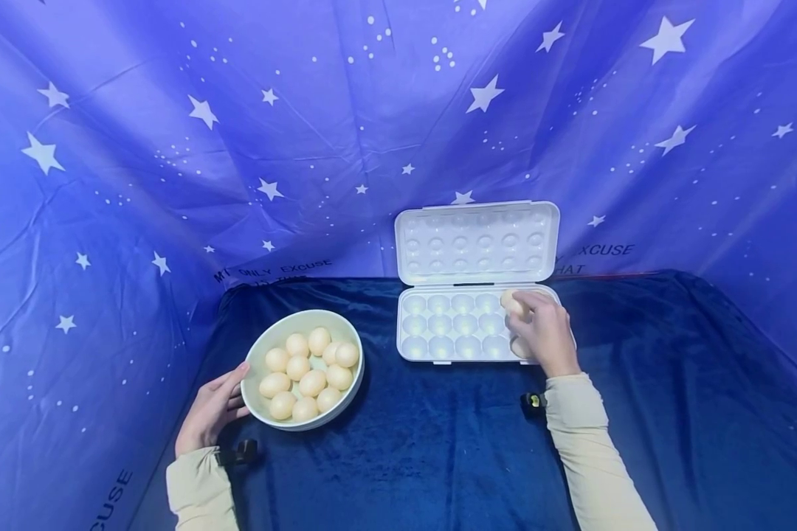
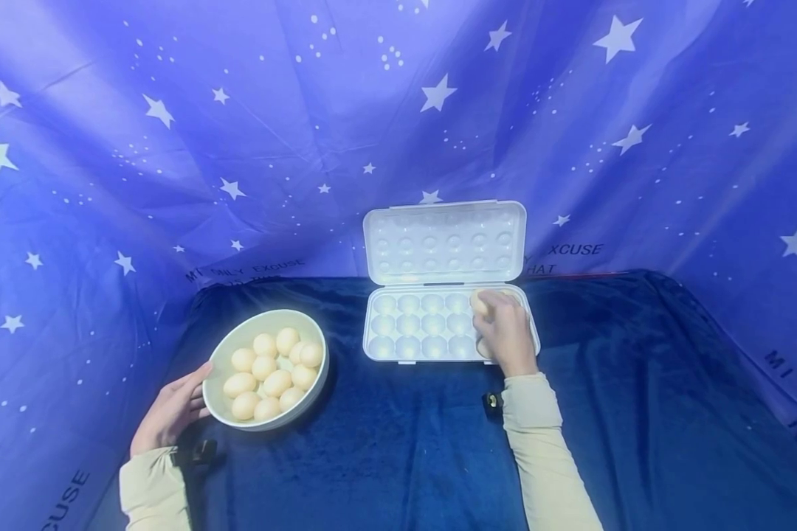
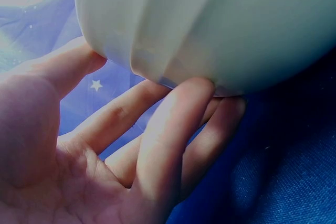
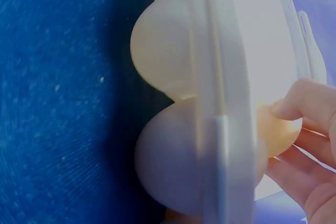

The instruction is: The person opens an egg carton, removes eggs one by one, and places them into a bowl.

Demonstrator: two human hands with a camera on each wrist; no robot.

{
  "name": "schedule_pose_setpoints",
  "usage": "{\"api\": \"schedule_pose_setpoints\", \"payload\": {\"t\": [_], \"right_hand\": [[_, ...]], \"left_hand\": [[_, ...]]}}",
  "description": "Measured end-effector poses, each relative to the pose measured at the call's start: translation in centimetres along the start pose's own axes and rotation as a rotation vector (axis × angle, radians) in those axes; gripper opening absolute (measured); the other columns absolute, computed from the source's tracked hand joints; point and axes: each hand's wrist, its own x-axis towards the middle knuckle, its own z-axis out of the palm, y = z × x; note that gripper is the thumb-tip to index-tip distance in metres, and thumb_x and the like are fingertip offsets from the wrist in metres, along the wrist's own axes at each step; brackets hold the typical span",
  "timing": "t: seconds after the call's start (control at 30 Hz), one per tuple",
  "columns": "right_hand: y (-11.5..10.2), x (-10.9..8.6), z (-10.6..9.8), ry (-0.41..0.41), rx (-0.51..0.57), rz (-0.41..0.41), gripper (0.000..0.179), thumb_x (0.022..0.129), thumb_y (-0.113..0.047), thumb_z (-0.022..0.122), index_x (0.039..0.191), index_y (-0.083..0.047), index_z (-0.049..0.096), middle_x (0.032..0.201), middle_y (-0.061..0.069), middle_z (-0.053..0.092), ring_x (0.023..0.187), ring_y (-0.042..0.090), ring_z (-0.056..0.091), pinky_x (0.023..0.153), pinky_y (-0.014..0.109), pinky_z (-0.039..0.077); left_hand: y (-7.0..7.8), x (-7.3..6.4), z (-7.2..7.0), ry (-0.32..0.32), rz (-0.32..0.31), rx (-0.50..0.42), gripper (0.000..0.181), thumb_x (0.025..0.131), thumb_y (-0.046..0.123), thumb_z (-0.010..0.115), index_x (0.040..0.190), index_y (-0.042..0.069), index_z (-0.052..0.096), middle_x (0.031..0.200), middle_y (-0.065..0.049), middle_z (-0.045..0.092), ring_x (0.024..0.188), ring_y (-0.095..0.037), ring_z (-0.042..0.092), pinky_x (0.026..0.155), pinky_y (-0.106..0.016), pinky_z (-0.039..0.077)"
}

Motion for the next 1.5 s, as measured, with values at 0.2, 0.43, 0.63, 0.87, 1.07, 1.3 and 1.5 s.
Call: {"api": "schedule_pose_setpoints", "payload": {"t": [0.2,0.43,0.63,0.87,1.07,1.3,1.5], "right_hand": [[-0.3,0.1,0.2,0.037,0.014,-0.04,0.032,0.075,0.003,0.077,0.107,0.002,0.073,0.109,0.02,0.071,0.106,0.038,0.064,0.092,0.051,0.049],[-1.5,0.9,0.9,0.057,0.078,-0.132,0.032,0.073,0.01,0.075,0.105,0.005,0.073,0.107,0.021,0.071,0.105,0.039,0.064,0.094,0.048,0.048],[-3.8,0.8,1.9,0.015,0.117,-0.164,0.033,0.073,0.009,0.075,0.106,0.003,0.073,0.109,0.019,0.072,0.106,0.037,0.066,0.094,0.048,0.05],[-7.6,1.6,3.1,0.005,0.173,-0.207,0.034,0.077,0.005,0.076,0.11,0.001,0.073,0.112,0.017,0.071,0.108,0.034,0.065,0.097,0.046,0.05],[-10.6,1.1,4.8,0.0,0.262,-0.215,0.031,0.083,-0.001,0.076,0.114,0.0,0.072,0.115,0.015,0.071,0.11,0.031,0.065,0.1,0.042,0.05],[-13.9,-0.7,7.7,-0.019,0.351,-0.288,0.031,0.081,0.0,0.076,0.112,0.0,0.073,0.115,0.013,0.071,0.109,0.027,0.066,0.098,0.039,0.052],[-16.1,-2.0,9.8,-0.113,0.337,-0.437,0.028,0.085,-0.005,0.074,0.113,-0.003,0.073,0.117,0.009,0.07,0.11,0.023,0.064,0.096,0.036,0.053]], "left_hand": [[-0.2,0.0,0.1,0.005,-0.006,-0.004,0.076,0.098,0.051,0.056,0.148,-0.004,0.039,0.117,-0.006,0.067,0.086,-0.006,0.069,0.076,-0.028,0.059],[-0.4,0.1,0.2,0.013,-0.014,-0.015,0.076,0.098,0.051,0.056,0.148,-0.004,0.039,0.114,-0.005,0.068,0.085,-0.006,0.07,0.076,-0.028,0.06],[-0.5,-0.1,0.1,0.013,-0.023,-0.009,0.076,0.098,0.05,0.058,0.147,-0.005,0.04,0.112,-0.005,0.069,0.085,-0.006,0.07,0.076,-0.028,0.06],[-0.2,-0.1,-0.1,0.016,-0.023,0.015,0.077,0.098,0.051,0.057,0.148,-0.005,0.039,0.105,0.001,0.07,0.085,-0.002,0.068,0.075,-0.026,0.059],[0.1,0.0,-0.1,0.006,-0.021,0.018,0.078,0.098,0.052,0.057,0.148,-0.004,0.038,0.106,0.003,0.069,0.086,-0.001,0.068,0.076,-0.025,0.059],[0.1,0.0,0.0,0.008,-0.017,0.009,0.076,0.099,0.05,0.056,0.148,-0.005,0.038,0.102,0.005,0.07,0.085,-0.001,0.068,0.075,-0.026,0.059],[0.3,0.2,0.1,0.006,-0.008,0.015,0.076,0.098,0.051,0.056,0.148,-0.004,0.039,0.104,0.003,0.07,0.086,-0.001,0.068,0.075,-0.026,0.059]]}}
